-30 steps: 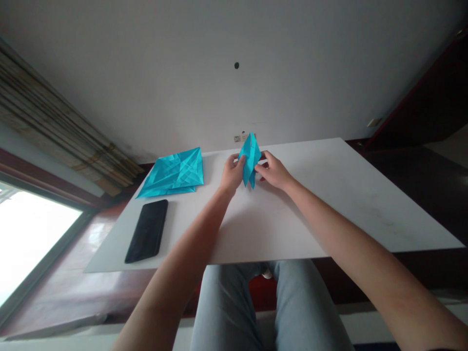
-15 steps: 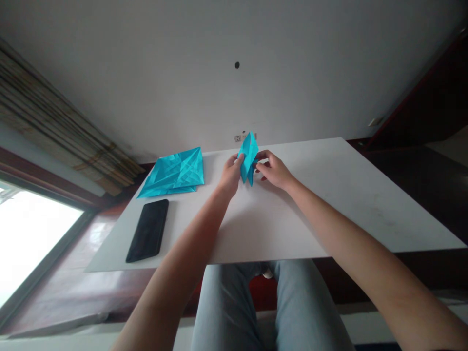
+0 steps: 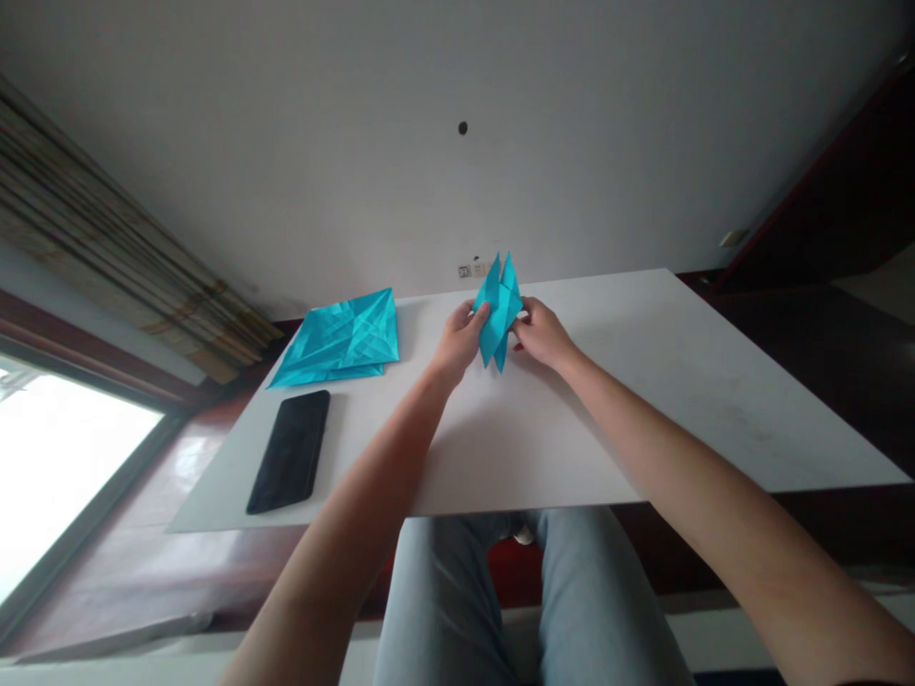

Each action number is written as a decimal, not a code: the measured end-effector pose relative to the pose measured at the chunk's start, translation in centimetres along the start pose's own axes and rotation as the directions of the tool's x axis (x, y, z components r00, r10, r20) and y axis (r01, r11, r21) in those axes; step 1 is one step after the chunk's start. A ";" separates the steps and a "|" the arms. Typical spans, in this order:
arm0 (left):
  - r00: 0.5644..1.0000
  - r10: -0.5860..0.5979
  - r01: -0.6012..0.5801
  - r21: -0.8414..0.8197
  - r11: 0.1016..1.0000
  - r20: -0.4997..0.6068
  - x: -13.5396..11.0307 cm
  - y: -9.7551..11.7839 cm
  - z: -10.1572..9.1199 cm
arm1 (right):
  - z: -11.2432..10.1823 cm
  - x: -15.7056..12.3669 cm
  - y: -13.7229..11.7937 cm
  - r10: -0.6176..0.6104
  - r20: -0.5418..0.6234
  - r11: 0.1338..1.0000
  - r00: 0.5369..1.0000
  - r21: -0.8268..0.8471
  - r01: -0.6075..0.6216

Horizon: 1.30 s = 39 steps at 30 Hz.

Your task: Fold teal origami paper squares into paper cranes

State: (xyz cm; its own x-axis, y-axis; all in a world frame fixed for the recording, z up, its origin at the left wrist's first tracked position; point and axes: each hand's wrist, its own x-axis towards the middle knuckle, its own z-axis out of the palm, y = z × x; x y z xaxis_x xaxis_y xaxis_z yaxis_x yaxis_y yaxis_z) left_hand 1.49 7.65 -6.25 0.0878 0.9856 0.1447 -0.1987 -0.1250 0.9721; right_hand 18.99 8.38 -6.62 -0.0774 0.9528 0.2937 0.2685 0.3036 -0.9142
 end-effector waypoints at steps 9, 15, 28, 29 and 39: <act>0.981 -0.047 0.061 0.070 0.996 -0.186 1.0 -0.4 -0.8 | -1.2 0.6 0.6 -0.168 -0.167 0.983 0.971 -0.099 0.153; 0.954 -0.052 0.094 0.130 0.987 -0.294 0.9 -0.7 -0.7 | -1.3 0.6 0.3 -0.226 -0.206 0.969 0.952 -0.149 0.198; 0.833 0.553 -0.352 0.795 0.493 0.026 -2.8 1.2 0.5 | -1.1 -0.5 -0.9 -0.310 -0.167 0.919 0.936 -0.305 0.250; 0.835 0.548 -0.350 0.809 0.472 0.042 -2.8 1.1 0.5 | -1.2 -0.5 -0.9 -0.319 -0.170 0.916 0.933 -0.307 0.257; 0.862 0.505 -0.286 0.864 0.414 0.043 -2.4 1.1 0.5 | -0.9 -0.6 -1.1 -0.402 -0.156 0.867 0.902 -0.382 0.320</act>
State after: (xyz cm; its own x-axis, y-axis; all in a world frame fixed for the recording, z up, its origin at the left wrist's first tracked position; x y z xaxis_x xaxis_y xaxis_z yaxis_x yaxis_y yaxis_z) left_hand 1.51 5.11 -5.45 0.0178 0.7815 0.6236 0.7366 -0.4320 0.5204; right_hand 19.61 7.46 -5.51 -0.0280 0.7362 0.6761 0.5752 0.5651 -0.5915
